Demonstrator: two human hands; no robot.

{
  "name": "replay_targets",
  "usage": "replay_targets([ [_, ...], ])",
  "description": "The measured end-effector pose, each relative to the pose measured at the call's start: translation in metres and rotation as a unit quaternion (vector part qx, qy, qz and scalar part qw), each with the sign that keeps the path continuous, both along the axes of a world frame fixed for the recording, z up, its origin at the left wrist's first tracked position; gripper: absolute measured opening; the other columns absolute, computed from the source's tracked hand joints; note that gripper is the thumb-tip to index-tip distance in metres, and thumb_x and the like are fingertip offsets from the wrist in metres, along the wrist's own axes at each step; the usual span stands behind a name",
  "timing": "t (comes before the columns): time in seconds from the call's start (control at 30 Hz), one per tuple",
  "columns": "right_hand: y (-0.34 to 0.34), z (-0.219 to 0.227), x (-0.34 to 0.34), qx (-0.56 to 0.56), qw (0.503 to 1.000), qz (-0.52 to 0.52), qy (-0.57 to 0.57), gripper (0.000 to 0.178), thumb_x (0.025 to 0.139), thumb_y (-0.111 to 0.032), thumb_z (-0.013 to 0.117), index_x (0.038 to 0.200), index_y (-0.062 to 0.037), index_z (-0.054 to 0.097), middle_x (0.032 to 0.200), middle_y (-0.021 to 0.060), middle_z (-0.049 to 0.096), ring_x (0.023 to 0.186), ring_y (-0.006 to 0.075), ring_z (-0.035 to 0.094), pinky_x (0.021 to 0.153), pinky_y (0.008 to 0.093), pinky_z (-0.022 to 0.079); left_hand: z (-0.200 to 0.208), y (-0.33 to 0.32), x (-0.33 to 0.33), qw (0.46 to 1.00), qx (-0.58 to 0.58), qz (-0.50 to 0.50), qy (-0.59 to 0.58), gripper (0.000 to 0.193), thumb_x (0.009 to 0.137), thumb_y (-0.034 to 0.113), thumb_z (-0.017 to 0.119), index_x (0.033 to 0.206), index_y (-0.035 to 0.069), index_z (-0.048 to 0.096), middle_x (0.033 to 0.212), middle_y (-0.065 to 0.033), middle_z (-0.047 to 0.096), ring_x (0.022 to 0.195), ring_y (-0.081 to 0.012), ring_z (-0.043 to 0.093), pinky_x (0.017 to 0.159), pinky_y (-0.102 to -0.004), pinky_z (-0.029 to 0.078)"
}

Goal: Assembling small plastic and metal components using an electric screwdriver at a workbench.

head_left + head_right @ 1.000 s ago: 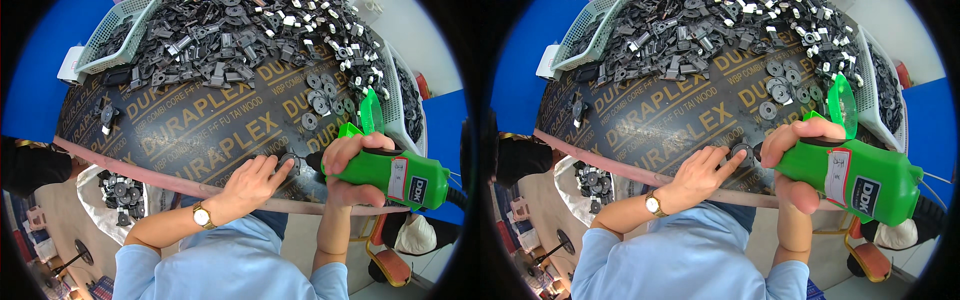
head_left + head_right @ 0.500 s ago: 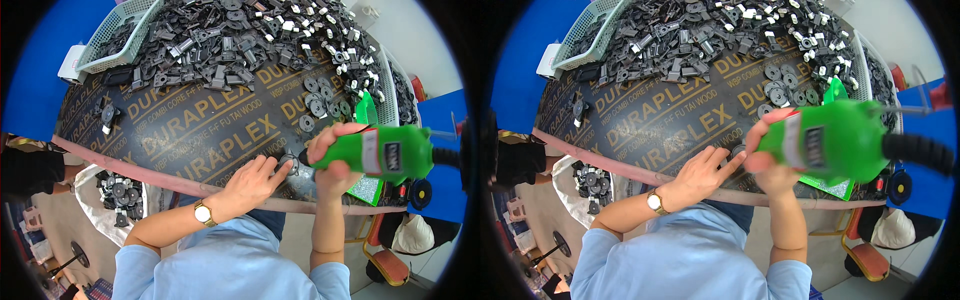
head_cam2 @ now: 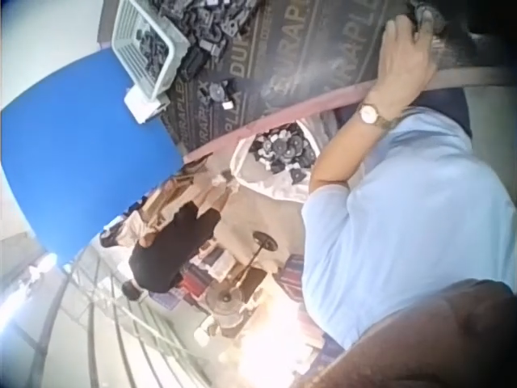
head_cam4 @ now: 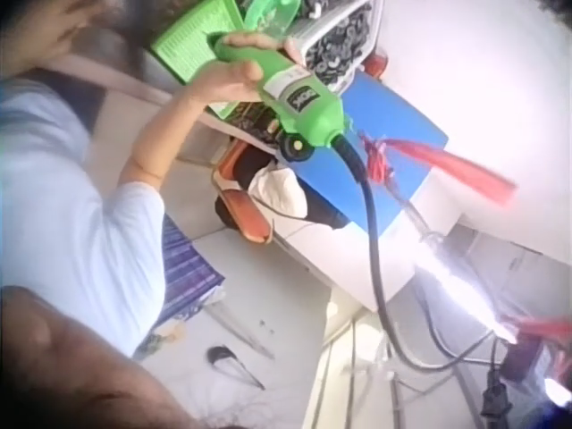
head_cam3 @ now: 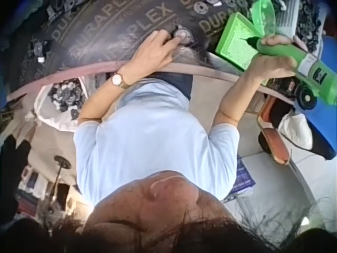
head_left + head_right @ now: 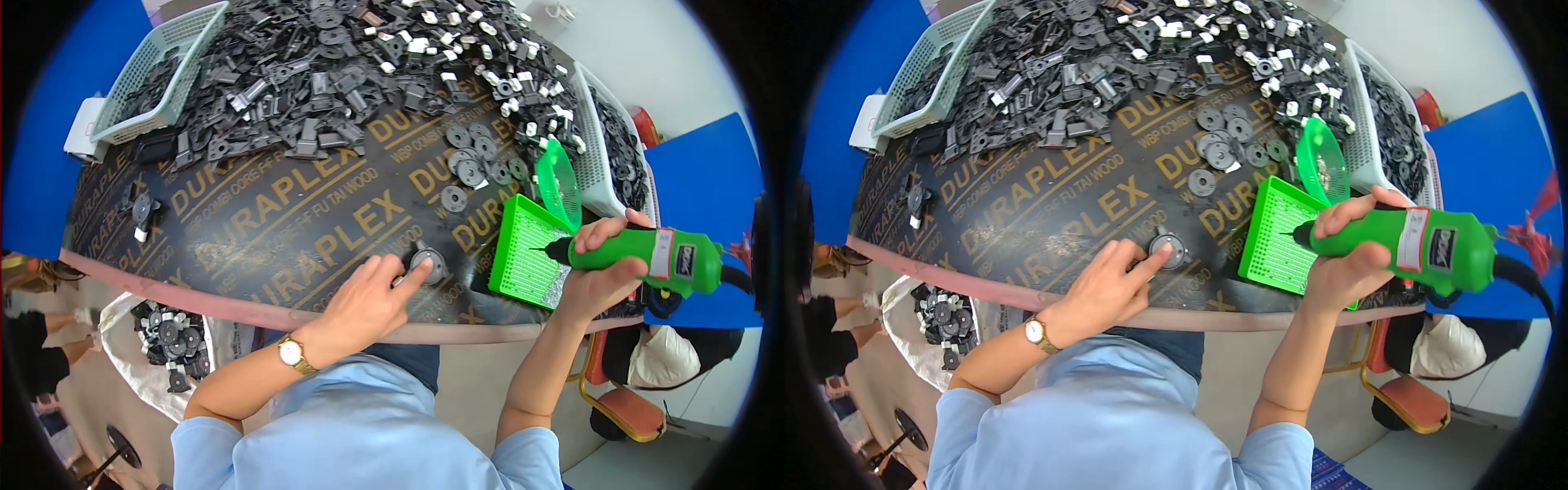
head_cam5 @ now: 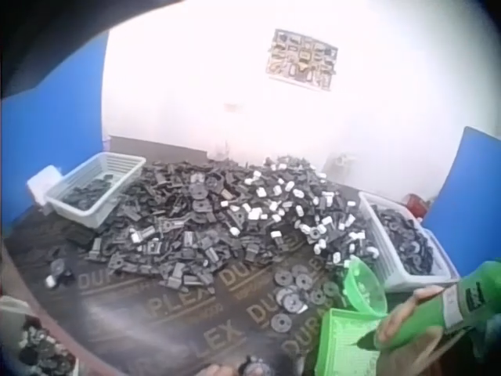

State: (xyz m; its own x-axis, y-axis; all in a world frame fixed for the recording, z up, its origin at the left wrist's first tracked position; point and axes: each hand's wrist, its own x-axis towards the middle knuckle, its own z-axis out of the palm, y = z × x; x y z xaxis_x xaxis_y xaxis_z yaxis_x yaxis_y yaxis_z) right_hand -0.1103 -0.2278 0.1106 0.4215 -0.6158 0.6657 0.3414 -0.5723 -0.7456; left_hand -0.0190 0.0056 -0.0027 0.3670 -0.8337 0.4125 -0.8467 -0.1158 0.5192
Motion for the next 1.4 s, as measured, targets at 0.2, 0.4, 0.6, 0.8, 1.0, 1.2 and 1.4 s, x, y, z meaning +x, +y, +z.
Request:
replay_targets([
  [0.2,-0.031,-0.030,-0.009,0.040,0.999,0.017,-0.010,0.077,0.086,-0.069,0.057,0.118,0.0002,0.046,0.069,0.0042,0.047,0.057,0.0124,0.047,0.053,0.0261,0.040,0.001,-0.001,-0.001,1.000,0.009,-0.006,0.013,0.061,0.074,0.004,0.070,0.134,0.008,0.056,0.092,-0.0086,0.046,0.084,-0.0257,0.048,0.073,-0.0380,0.044],
  [0.4,-0.043,-0.041,0.004,0.043,0.998,0.005,-0.040,0.078,0.086,-0.071,0.055,0.116,0.0003,0.045,0.069,0.0046,0.047,0.057,0.0128,0.046,0.053,0.0268,0.041,0.017,-0.003,0.001,1.000,0.007,0.012,0.003,0.052,0.071,0.015,0.081,0.118,0.008,0.061,0.129,-0.0156,0.053,0.119,-0.0339,0.053,0.093,-0.0439,0.046],
  [0.6,-0.050,-0.045,0.006,0.042,0.999,0.018,-0.024,0.078,0.085,-0.071,0.057,0.115,-0.0003,0.045,0.068,0.0051,0.048,0.056,0.0132,0.047,0.052,0.0265,0.041,0.013,-0.003,0.002,0.999,0.024,-0.014,0.029,0.049,0.072,0.015,0.080,0.116,0.006,0.060,0.135,-0.0185,0.050,0.124,-0.0376,0.051,0.096,-0.0457,0.046],
  [0.8,-0.048,-0.045,0.009,0.048,0.998,0.023,-0.021,0.076,0.086,-0.069,0.057,0.115,0.0004,0.045,0.067,0.0048,0.049,0.057,0.0130,0.049,0.052,0.0261,0.042,0.015,-0.003,0.003,0.999,0.022,-0.018,0.042,0.048,0.074,0.015,0.079,0.116,0.005,0.060,0.135,-0.0201,0.050,0.120,-0.0379,0.053,0.094,-0.0458,0.047],
  [1.0,-0.047,-0.045,0.010,0.048,0.999,-0.007,-0.003,0.075,0.087,-0.068,0.057,0.113,0.0011,0.045,0.068,0.0048,0.049,0.057,0.0131,0.049,0.053,0.0255,0.042,0.009,-0.003,0.001,0.999,0.020,0.007,0.040,0.057,0.071,0.015,0.083,0.122,0.008,0.059,0.135,-0.0215,0.049,0.116,-0.0405,0.054,0.094,-0.0462,0.048],
  [1.2,-0.033,-0.024,0.010,0.030,0.998,-0.022,-0.042,0.080,0.086,-0.073,0.053,0.118,-0.0005,0.046,0.069,0.0032,0.046,0.057,0.0125,0.046,0.053,0.0268,0.040,0.011,-0.004,0.002,0.998,0.022,0.029,0.043,0.057,0.072,0.013,0.081,0.125,0.010,0.060,0.136,-0.0205,0.049,0.113,-0.0382,0.055,0.093,-0.0448,0.048],
  [1.4,0.020,-0.018,0.021,0.069,0.968,0.222,-0.097,0.089,0.079,-0.081,0.050,0.122,-0.0024,0.046,0.065,0.0028,0.046,0.051,0.0133,0.044,0.045,0.0274,0.038,0.008,-0.006,0.002,0.999,0.015,0.027,0.027,0.056,0.071,0.015,0.081,0.123,0.010,0.060,0.134,-0.0173,0.050,0.114,-0.0337,0.054,0.090,-0.0420,0.047],
])
